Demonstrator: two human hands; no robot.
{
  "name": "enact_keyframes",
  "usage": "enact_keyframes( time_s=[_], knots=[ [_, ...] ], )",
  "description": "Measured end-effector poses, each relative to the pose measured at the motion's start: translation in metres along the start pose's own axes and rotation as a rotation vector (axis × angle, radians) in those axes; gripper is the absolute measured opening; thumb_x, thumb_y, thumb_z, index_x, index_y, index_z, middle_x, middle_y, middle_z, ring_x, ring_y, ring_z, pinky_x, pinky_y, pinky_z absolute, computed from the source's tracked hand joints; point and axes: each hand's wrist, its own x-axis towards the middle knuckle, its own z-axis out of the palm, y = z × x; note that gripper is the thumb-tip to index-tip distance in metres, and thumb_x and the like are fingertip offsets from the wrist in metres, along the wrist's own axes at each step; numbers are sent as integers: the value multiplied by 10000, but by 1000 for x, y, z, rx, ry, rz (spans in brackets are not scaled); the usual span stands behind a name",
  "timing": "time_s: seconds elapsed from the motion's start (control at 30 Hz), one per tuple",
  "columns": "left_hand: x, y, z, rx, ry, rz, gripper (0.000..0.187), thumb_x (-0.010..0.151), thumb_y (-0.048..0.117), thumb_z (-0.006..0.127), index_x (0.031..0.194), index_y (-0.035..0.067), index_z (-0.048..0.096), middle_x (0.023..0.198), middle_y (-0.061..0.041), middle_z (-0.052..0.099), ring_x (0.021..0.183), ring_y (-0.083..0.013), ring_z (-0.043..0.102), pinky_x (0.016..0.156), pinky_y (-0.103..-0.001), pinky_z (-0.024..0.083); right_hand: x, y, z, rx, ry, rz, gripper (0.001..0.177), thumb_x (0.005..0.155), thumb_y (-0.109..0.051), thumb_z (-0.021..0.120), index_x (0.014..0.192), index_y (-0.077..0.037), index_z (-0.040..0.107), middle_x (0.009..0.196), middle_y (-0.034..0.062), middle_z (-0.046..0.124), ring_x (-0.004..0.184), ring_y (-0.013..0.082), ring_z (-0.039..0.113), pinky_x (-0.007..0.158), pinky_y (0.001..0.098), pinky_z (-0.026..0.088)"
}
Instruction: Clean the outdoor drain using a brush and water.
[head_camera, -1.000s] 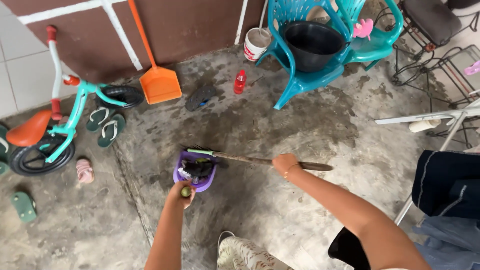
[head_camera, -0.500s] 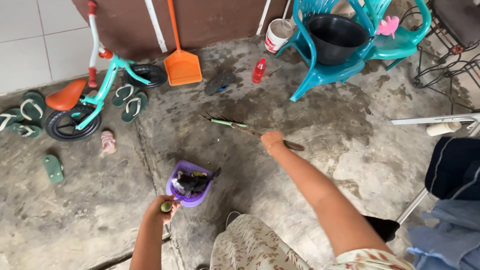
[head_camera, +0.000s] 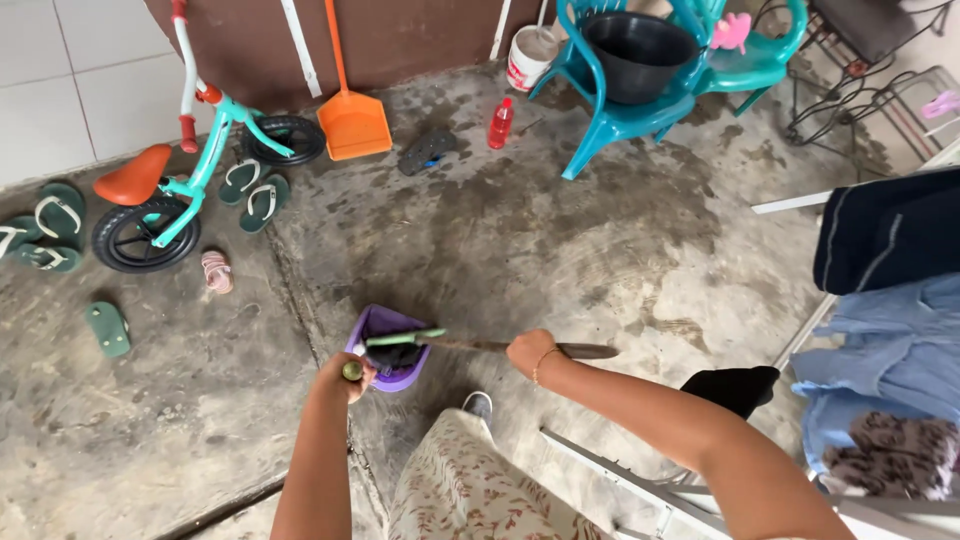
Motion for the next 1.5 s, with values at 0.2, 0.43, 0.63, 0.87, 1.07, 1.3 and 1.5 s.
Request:
enact_keyframes(
  time_s=[0.2, 0.43, 0.63, 0.87, 1.07, 1.3, 1.5],
  knots=[
    [-2, -27, -12, 32, -25, -4, 145, 769, 10, 568, 885, -17, 486, 760, -167, 533, 569, -263, 583, 470, -288, 565, 1, 26, -63, -2, -5, 93, 165, 845, -117, 640, 859, -148, 802, 905, 99, 772, 861, 293, 756, 669, 438, 596],
    [-8, -49, -43, -4, -90, 98, 181, 759, -19, 598, 929, 13, 546, 764, -143, 552, 572, -274, 599, 482, -292, 574, 73, -29, -12, -37, -38, 147, 177, 895, -146, 636, 939, -146, 807, 960, 70, 785, 916, 276, 758, 658, 455, 602],
    [-41, -51, -52, -38, -65, 141, 266, 780, -33, 570, 1044, -6, 567, 872, -190, 564, 685, -331, 642, 502, -278, 573, 66, -91, -9, -74, -232, 128, 189, 908, -151, 652, 1028, -149, 798, 1058, 33, 773, 974, 291, 744, 589, 566, 578],
    [-40, -50, -53, -40, -80, 111, 270, 825, 0, 614, 1093, 7, 581, 946, -272, 576, 710, -292, 626, 516, -264, 578, 23, -34, -44, -3, -80, 61, 174, 897, -169, 644, 941, -129, 807, 973, 112, 775, 937, 317, 751, 736, 463, 597],
    [-28, -47, -18, -7, -117, 130, 215, 827, 23, 629, 1035, 20, 574, 872, -186, 579, 701, -265, 623, 533, -278, 595, 24, 17, -126, 9, -69, 150, 161, 893, -116, 641, 936, -103, 796, 989, 140, 771, 948, 316, 748, 746, 456, 609],
    [-22, -24, 70, 63, -180, 109, 154, 840, 59, 590, 973, -1, 542, 822, -183, 556, 678, -276, 604, 523, -266, 582, 58, 93, -169, 15, -47, 235, 179, 912, -146, 644, 998, -115, 798, 1064, 142, 768, 1009, 323, 740, 796, 465, 599],
    [-16, 1, 155, 103, -262, 135, 175, 874, 6, 590, 1033, -42, 537, 849, -159, 551, 700, -245, 602, 535, -263, 581, 66, 171, -202, -10, -116, 264, 214, 838, -121, 701, 1031, -120, 795, 1082, 121, 766, 1034, 312, 733, 803, 457, 594]
  ],
)
